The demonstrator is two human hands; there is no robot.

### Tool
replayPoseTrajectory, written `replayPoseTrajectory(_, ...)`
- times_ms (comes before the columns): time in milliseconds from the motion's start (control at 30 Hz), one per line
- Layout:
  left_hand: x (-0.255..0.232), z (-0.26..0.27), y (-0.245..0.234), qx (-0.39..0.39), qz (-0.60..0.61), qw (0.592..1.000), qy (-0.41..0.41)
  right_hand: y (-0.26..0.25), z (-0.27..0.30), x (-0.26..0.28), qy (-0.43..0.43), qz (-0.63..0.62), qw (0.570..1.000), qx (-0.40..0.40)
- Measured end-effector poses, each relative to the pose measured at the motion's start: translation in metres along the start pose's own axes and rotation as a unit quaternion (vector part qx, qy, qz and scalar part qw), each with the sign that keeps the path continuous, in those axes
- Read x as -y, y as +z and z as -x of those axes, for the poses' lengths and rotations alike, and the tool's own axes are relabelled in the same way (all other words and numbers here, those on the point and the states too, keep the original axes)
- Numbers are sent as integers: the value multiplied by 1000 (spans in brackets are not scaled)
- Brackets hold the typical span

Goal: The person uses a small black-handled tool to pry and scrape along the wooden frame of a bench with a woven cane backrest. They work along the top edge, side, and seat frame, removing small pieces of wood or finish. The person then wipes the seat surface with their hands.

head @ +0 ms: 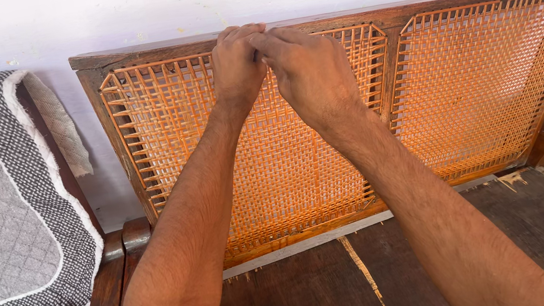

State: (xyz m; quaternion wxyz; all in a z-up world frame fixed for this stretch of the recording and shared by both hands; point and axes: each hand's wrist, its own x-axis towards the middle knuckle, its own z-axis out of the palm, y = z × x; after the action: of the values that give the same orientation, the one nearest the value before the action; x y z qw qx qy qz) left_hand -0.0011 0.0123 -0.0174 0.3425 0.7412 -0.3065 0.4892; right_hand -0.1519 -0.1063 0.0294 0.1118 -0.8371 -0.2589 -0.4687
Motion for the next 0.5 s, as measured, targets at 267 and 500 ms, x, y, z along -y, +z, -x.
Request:
replayPoseTrajectory(267, 2, 0, -2, 11, 4, 1000, 12, -2, -7, 3, 133, 15, 991, -6)
replayPoseTrajectory(500, 4, 0, 4, -1, 1, 1000, 20, 1, -9, -7, -7, -29, 996, -89)
